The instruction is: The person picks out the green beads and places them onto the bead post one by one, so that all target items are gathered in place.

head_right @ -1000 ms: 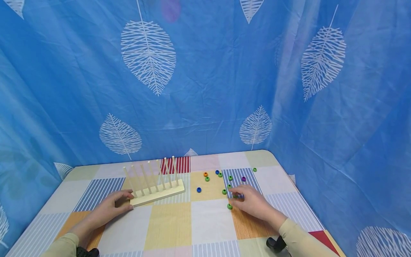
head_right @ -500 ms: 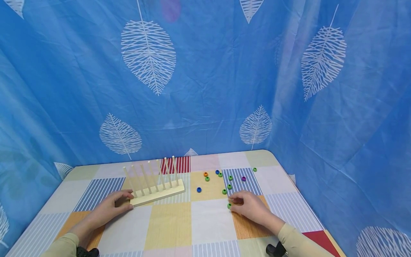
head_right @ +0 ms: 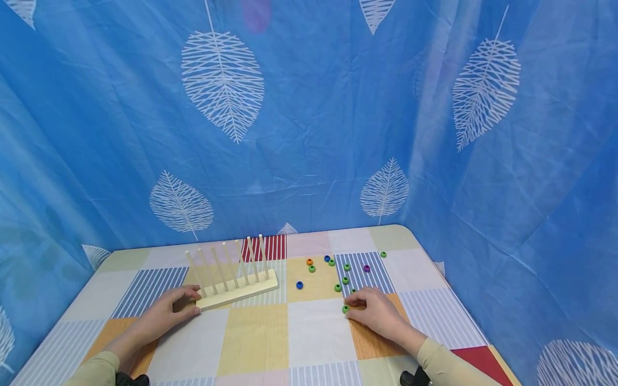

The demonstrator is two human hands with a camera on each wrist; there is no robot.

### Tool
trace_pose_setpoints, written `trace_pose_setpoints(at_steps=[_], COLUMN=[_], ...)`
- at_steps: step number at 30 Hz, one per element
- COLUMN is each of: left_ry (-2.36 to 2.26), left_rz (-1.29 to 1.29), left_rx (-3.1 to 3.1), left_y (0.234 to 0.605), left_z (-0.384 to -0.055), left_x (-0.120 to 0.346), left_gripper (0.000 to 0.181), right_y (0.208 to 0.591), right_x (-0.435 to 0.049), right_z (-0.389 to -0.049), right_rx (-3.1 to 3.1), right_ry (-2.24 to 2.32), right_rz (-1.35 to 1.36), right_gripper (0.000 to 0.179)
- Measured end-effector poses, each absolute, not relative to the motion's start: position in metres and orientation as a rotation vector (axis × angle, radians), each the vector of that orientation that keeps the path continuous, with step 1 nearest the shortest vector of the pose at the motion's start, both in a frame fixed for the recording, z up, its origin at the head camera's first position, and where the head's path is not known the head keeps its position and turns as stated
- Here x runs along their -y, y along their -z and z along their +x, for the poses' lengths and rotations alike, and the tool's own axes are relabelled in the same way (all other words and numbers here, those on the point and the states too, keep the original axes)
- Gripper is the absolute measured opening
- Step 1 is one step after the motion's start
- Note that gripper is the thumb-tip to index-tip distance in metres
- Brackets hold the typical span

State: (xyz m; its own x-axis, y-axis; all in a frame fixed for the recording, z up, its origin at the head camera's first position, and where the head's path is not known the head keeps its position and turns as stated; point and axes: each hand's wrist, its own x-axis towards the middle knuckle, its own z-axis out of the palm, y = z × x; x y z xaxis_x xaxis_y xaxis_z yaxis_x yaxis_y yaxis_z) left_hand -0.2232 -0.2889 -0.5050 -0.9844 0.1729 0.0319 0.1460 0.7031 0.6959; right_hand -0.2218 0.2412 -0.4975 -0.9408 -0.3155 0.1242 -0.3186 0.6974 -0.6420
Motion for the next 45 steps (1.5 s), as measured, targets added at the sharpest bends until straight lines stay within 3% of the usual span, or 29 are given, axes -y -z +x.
trace_pose_setpoints(at_steps=[45], left_ry=[-1.194], left_rz=[0.235], left_rx=[-2.86], left_y=[0.5049], left_z=[-0.2229], left_x=[0.2866], left_gripper=[0.026], right_y=[0.5058], right_x=[-0.2408], right_z=[-0.2197], right_rx=[2.878], right_ry=[-1.272], right_rz=[0.384], right_gripper=[0.023])
